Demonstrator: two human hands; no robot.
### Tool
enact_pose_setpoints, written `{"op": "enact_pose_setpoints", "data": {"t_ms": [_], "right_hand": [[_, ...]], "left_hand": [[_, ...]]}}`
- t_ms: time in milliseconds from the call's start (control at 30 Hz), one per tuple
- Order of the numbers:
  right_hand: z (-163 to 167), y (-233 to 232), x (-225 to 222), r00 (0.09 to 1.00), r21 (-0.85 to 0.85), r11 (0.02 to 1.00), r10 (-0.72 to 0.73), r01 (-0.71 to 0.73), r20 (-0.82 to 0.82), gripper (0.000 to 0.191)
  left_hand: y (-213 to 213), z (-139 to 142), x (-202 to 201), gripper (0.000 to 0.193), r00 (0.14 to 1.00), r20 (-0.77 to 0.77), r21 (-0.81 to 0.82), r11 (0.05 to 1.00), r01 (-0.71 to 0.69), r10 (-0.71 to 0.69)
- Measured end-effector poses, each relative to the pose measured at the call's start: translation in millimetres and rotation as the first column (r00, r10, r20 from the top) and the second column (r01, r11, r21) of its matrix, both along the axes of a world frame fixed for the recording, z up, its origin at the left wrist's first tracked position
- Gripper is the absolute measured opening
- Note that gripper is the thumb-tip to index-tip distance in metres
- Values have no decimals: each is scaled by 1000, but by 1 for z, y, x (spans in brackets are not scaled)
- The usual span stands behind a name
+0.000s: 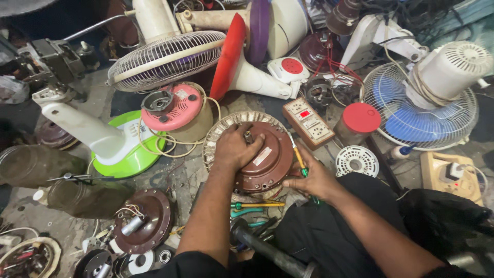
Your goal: The person disassembles a brown electric motor housing using a screwdriver and a hammer. They remove screws, separate the housing halves, and tap the central shaft to loosen components. The person then reassembles the housing and tightens the screws.
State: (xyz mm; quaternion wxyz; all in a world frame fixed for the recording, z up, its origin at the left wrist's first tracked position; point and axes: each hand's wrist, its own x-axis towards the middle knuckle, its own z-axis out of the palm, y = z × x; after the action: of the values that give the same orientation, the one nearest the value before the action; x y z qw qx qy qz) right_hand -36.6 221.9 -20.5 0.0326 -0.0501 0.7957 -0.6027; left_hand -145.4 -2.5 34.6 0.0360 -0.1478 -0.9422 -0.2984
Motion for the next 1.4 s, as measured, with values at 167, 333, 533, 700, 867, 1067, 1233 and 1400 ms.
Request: {"op": "enact_pose_setpoints", "data": {"t_ms": [167, 333, 533, 700, 867, 1067, 1233, 1400], "right_hand": [[-9, -7, 2, 988, -127, 990, -38, 57, 149, 98], [-19, -9, -6, 1000, -58, 998, -27, 28, 12, 80], [-21, -17, -3, 989, -37, 994, -99, 104, 108, 73], [-15, -32, -9, 978, -137, 969, -196, 205, 72, 83], [-6, -52, -24, 961, -286, 947, -204, 145, -189, 82], [17, -52, -17, 966, -243, 937, -258, 252, 6, 87], [25, -64, -15, 961, -297, 920, -275, 254, -29, 85], [29, -84, -5, 938, -127, 943, -324, 309, -124, 87]], "left_hand": [[2, 5, 10, 58, 995, 41, 17, 995, -97, 96], [0, 15, 14, 55, 988, 63, -21, 990, -139, 140], [-3, 14, 16, 55, 968, 79, -36, 971, -238, 240], [-27, 13, -18, 62, 894, 401, -21, 978, -208, 199], [-42, 16, -46, 67, 828, 556, 133, 976, -172, 71], [-41, 23, -44, 71, 809, 570, 51, 976, -214, 147], [-46, 22, -43, 65, 825, 559, 191, 955, -225, 83], [-61, 5, -40, 56, 784, 619, 344, 914, -215, -49]]}}
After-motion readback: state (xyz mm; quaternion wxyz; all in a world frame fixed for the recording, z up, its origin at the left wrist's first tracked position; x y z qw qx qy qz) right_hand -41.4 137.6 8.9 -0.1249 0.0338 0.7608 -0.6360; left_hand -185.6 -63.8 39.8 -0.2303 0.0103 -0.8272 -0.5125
